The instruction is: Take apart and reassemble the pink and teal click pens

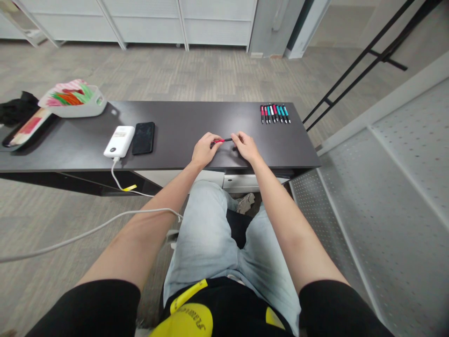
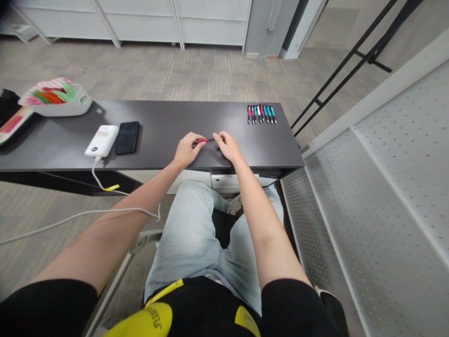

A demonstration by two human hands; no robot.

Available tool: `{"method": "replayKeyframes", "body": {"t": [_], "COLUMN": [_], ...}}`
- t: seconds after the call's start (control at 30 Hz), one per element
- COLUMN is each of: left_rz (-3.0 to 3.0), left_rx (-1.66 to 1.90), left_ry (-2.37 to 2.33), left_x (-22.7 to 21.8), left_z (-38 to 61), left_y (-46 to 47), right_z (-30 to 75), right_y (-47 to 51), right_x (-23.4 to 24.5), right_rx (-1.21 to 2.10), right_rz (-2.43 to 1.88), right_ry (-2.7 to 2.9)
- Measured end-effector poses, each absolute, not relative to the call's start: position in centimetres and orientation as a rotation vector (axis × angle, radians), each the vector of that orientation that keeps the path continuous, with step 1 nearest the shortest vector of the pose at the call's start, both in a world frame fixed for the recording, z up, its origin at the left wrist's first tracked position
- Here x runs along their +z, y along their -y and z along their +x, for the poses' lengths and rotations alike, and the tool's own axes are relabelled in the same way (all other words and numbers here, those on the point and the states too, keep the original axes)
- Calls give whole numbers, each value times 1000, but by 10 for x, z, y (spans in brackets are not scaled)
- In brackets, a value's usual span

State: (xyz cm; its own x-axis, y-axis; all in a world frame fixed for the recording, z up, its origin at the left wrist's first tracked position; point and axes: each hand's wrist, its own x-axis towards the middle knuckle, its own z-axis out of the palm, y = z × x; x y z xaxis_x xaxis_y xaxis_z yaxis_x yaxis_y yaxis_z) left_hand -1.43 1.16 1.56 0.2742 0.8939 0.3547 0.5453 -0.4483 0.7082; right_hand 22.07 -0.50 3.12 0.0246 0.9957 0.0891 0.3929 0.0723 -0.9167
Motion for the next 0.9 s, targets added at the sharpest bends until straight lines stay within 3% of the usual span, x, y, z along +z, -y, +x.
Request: {"method": "replayKeyframes", "body": {"t": [0.9], "left_rz": [2083], "left_rx": [990], "left_ry": [-1309], "left_x": [22], "left_z": [-14], "left_y": [-8], "right_z": [219], "right_y": [9], "right_x": [34], "right_rx": [918], "right_rz": [-1430], "right_ry": [1530]}}
